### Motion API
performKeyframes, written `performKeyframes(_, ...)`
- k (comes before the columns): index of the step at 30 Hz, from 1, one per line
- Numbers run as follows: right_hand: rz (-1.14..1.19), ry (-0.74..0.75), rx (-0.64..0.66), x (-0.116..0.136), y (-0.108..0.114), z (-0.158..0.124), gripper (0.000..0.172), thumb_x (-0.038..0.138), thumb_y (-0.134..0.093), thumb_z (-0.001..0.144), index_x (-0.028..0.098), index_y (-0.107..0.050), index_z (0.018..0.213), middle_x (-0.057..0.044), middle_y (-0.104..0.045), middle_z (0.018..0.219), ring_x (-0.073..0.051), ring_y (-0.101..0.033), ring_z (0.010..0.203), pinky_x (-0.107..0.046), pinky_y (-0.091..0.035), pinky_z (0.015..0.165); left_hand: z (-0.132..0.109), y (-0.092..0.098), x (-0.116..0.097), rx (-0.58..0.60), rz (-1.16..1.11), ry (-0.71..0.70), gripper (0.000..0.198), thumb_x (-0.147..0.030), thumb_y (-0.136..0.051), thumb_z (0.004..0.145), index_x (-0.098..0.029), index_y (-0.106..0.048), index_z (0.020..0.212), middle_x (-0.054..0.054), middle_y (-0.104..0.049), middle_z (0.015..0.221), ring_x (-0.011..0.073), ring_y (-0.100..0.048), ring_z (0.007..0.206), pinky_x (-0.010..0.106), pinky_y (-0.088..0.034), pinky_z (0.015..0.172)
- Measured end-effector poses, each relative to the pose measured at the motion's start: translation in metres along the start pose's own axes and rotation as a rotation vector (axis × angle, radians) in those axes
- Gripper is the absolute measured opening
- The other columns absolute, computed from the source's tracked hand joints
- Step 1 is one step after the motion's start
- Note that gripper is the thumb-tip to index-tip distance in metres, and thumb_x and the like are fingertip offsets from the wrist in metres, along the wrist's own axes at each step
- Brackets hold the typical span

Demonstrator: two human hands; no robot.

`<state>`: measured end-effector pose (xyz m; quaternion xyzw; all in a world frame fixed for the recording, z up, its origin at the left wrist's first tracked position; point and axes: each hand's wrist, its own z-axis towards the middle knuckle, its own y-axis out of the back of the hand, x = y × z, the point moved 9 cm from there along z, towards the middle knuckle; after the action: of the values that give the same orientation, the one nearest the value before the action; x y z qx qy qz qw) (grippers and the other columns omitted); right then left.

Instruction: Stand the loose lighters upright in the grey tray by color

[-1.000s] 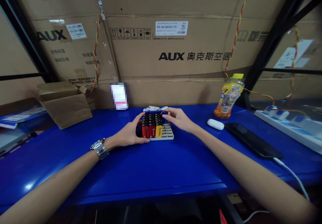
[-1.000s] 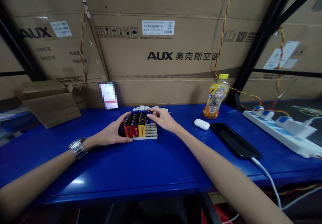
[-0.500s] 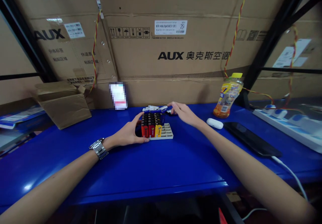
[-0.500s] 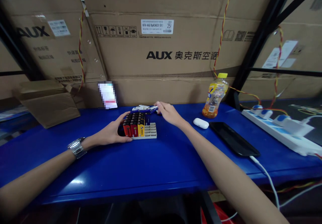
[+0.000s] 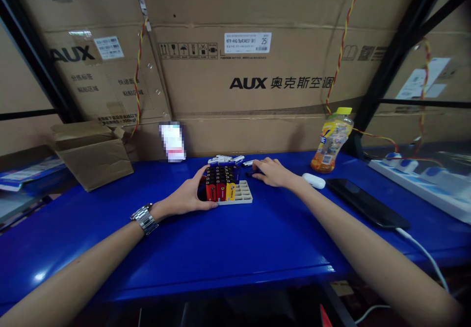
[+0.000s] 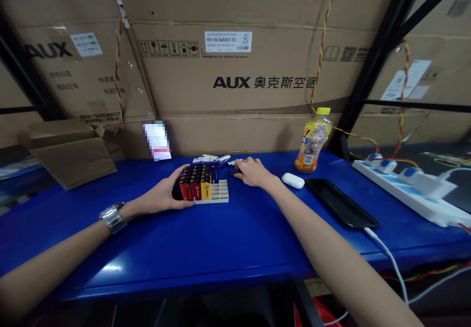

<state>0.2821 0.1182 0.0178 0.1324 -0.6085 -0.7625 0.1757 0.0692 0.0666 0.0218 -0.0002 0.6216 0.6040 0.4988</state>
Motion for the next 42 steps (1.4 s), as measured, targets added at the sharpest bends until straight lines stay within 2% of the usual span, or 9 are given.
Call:
performKeyframes(3,0.021,0.033,0.025,0.006,-0.006,0.002,0.024,0.025,-0.05,0.087,0.019,-0.059,0.108,-0.014,-0.061,0.11,-0.031,-0.052,0.097,-0.041,-0.038,0.075,0.0,0.0,0.001,-0.002,0.006,0.008,0.104,-0.045,-0.073,0.068,-0.02,-0.01,0.146,0.018,-0.045,0.139,0.0356,-0.047,0.124,0.053,-0.037,0.105)
performKeyframes(8,0.07,0.031,-0.04,0.006,-0.003,0.003,0.018,0.025,-0.055,0.083,0.014,-0.06,0.096,-0.017,-0.059,0.101,-0.03,-0.051,0.095,-0.04,-0.039,0.078,0.0,0.001,-0.001,-0.005,-0.009,-0.005,0.104,-0.044,-0.074,0.067,-0.019,-0.01,0.146,0.018,-0.045,0.139,0.0354,-0.047,0.125,0.053,-0.036,0.105)
performKeyframes(14,0.564,0.02,-0.193,0.015,0.023,-0.001,0.019,0.037,-0.04,0.092,0.02,-0.044,0.1,-0.003,-0.059,0.076,-0.015,-0.052,0.062,-0.03,-0.041,0.06,0.0,0.002,-0.001,-0.019,-0.035,0.025,0.106,-0.043,-0.075,0.067,-0.018,-0.009,0.146,0.017,-0.05,0.135,0.033,-0.049,0.123,0.05,-0.038,0.105)
performKeyframes(18,0.719,0.0,-0.365,0.02,0.041,-0.005,0.026,0.046,-0.047,0.088,0.02,-0.048,0.085,0.001,-0.053,0.069,-0.012,-0.047,0.06,-0.026,-0.037,0.056,0.0,0.002,0.0,-0.045,-0.028,0.026,0.107,-0.044,-0.075,0.066,-0.02,-0.009,0.146,0.016,-0.051,0.134,0.0322,-0.05,0.123,0.05,-0.038,0.105)
performKeyframes(23,1.039,-0.207,-0.31,0.013,0.026,-0.006,0.055,0.061,-0.035,0.088,0.019,-0.043,0.053,0.005,-0.032,0.042,-0.008,-0.031,0.039,-0.023,-0.025,0.042,0.0,0.004,-0.001,-0.069,-0.014,0.009,0.105,-0.045,-0.073,0.068,-0.019,-0.008,0.146,0.016,-0.054,0.131,0.0339,-0.051,0.122,0.053,-0.037,0.105)
performKeyframes(29,1.303,-0.36,-0.312,0.008,0.01,-0.006,0.049,0.045,-0.025,0.093,0.021,-0.04,0.053,0.006,-0.025,0.036,-0.008,-0.023,0.031,-0.023,-0.018,0.034,0.001,0.006,0.007,-0.095,0.021,0.024,0.104,-0.044,-0.073,0.068,-0.02,-0.01,0.146,0.016,-0.055,0.131,0.035,-0.051,0.121,0.053,-0.037,0.104)
performKeyframes(36,1.291,-0.278,-0.26,0.018,0.01,-0.004,0.048,0.053,-0.024,0.093,0.021,-0.043,0.062,0.008,-0.026,0.038,-0.007,-0.023,0.031,-0.022,-0.019,0.034,0.001,0.005,0.004,-0.083,0.012,0.015,0.103,-0.045,-0.073,0.069,-0.019,-0.009,0.146,0.016,-0.053,0.133,0.0332,-0.051,0.122,0.05,-0.038,0.104)
performKeyframes(40,1.119,-0.128,-0.253,0.025,0.022,-0.004,0.034,0.055,-0.036,0.091,0.023,-0.044,0.085,0.006,-0.045,0.05,-0.008,-0.035,0.037,-0.021,-0.027,0.037,0.001,0.005,0.005,-0.075,0.017,0.022,0.103,-0.045,-0.072,0.069,-0.02,-0.009,0.146,0.015,-0.053,0.134,0.0321,-0.051,0.123,0.049,-0.038,0.105)
performKeyframes(42,0.95,-0.046,-0.301,0.027,0.032,-0.004,0.03,0.052,-0.041,0.09,0.022,-0.044,0.086,0.004,-0.053,0.06,-0.009,-0.041,0.044,-0.022,-0.032,0.044,0.002,0.004,0.006,-0.076,0.017,0.018,0.103,-0.045,-0.072,0.069,-0.02,-0.009,0.146,0.014,-0.052,0.134,0.0316,-0.05,0.123,0.048,-0.037,0.106)
